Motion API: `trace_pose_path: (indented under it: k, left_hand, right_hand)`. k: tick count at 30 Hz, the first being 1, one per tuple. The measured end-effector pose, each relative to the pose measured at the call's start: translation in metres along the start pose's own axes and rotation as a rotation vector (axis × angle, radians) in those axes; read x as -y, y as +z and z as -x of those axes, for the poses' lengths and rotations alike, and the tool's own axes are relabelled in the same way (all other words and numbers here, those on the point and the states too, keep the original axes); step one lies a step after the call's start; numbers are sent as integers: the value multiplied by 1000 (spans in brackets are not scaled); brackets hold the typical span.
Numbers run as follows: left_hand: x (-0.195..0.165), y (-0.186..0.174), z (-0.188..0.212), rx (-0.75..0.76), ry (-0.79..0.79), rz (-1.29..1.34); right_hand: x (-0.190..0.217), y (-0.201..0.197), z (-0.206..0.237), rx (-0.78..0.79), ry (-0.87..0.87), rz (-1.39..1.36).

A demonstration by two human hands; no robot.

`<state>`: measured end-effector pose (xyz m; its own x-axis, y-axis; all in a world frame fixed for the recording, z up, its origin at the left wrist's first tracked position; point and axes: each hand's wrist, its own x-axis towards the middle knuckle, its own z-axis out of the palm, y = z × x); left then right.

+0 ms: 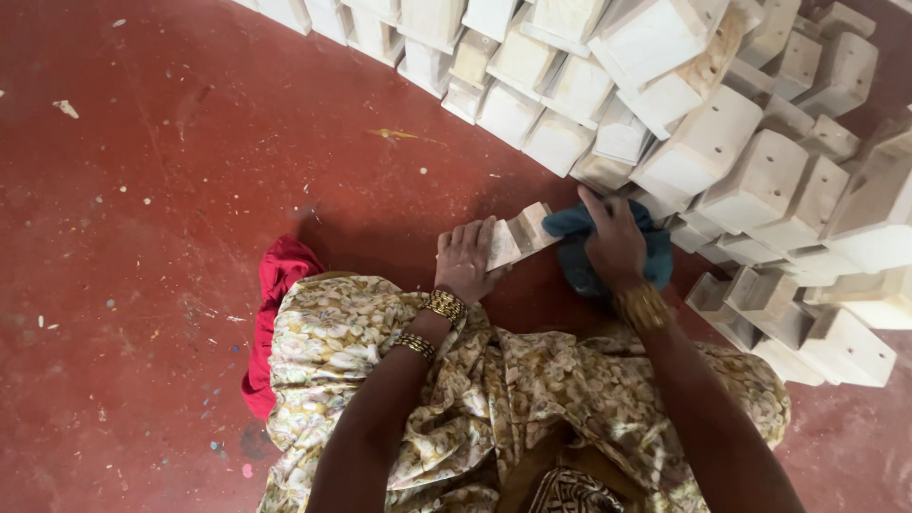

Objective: The person sits on the floor and wipes small wooden blocks one at a time with a blue cloth, then places each wiped block onto a large pile of blocks beside them. They continue this wipe-and-place cycle across the episode.

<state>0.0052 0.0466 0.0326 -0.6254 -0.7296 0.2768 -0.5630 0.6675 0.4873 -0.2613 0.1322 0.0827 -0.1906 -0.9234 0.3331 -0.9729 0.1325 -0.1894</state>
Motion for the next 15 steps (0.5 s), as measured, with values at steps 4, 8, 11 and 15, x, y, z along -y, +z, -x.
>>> trace_pose_path:
  k: [4, 8, 11, 15]
  left_hand:
    - [0, -1, 1, -30, 10, -15]
    - [3, 3, 2, 2, 13, -62]
    - [3, 7, 5, -13, 8, -62]
    - [3, 10, 5, -47, 18, -68]
  right_hand:
    - [16, 35, -45, 181, -72, -29]
    - [8, 51, -42, 362, -92, 55]
    - [0, 52, -17, 350, -102, 25]
    - [23, 38, 31, 213, -47, 374]
